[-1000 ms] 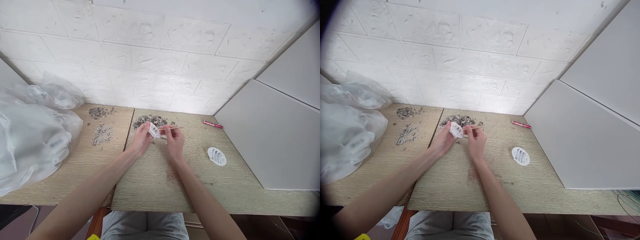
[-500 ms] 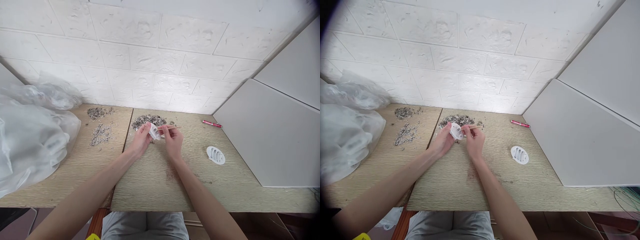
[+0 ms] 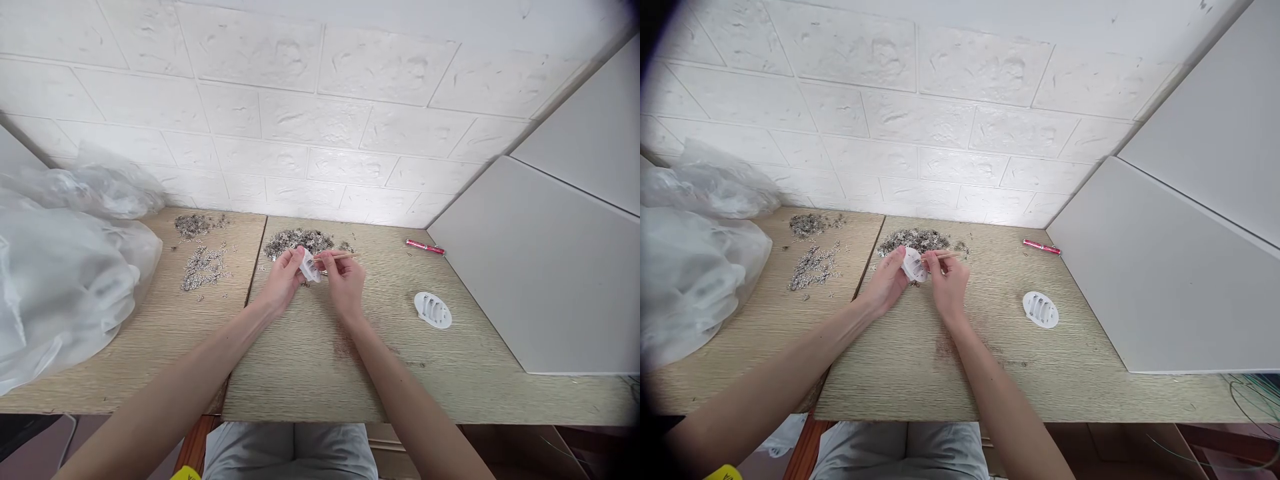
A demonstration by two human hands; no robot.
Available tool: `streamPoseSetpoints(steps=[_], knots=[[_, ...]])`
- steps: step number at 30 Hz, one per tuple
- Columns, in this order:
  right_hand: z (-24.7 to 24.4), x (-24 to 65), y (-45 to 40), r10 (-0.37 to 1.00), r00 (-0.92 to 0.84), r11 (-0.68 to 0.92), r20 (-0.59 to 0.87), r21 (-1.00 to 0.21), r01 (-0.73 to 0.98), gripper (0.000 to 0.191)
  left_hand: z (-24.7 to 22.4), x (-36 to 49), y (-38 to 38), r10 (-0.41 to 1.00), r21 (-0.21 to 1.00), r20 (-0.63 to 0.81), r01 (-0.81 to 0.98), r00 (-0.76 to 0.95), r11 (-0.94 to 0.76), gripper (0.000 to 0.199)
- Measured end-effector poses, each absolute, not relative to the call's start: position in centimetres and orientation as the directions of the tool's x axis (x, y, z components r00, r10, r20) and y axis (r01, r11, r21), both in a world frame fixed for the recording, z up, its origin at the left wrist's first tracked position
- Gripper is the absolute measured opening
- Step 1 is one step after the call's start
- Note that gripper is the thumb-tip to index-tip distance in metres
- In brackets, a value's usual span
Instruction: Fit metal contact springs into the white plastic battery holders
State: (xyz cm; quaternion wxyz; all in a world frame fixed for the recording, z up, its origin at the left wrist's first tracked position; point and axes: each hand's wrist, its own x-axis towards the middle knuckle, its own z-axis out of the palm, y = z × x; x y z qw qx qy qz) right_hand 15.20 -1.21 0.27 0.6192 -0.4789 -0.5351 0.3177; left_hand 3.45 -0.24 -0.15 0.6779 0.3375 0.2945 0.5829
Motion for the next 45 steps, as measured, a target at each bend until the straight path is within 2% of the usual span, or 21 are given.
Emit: streamPoseSetpoints(steps=[9, 16, 28, 35, 45], knots=[[0.2, 15.1, -1.2, 0.918, 0.215, 0.316, 0.334, -0.942, 0.113, 0.029, 0.3, 3.1, -0.4, 0.988, 0.809, -0.023, -0.578, 0.151, 0.107, 0.041], [0.6, 15.8, -0.9, 0.903, 0.238, 0.351, 0.357, -0.934, 0.071, 0.030, 0.3, 3.0, 0.1, 0.991, 0.741, -0.056, -0.661, 0.120, 0.121, 0.039], [0.1, 15.7, -0.9, 0.888, 0.222, 0.369, 0.403, -0.912, 0.179, 0.030, 0.2, 3.2, -0.1, 0.992, 0.742, -0.045, -0.661, 0.119, 0.113, 0.038], [-0.2, 15.4, -1.4, 0.804, 0.206, 0.471, 0.558, -0.809, 0.352, 0.025, 0.6, 3.1, -0.5, 0.989, 0.728, -0.087, -0.670, 0.123, 0.147, 0.037], [-0.5, 15.5, -1.5, 0.796, 0.193, 0.491, 0.574, -0.798, 0.348, 0.023, 0.4, 2.9, -0.6, 0.982, 0.726, -0.090, -0.664, 0.165, 0.178, 0.039]])
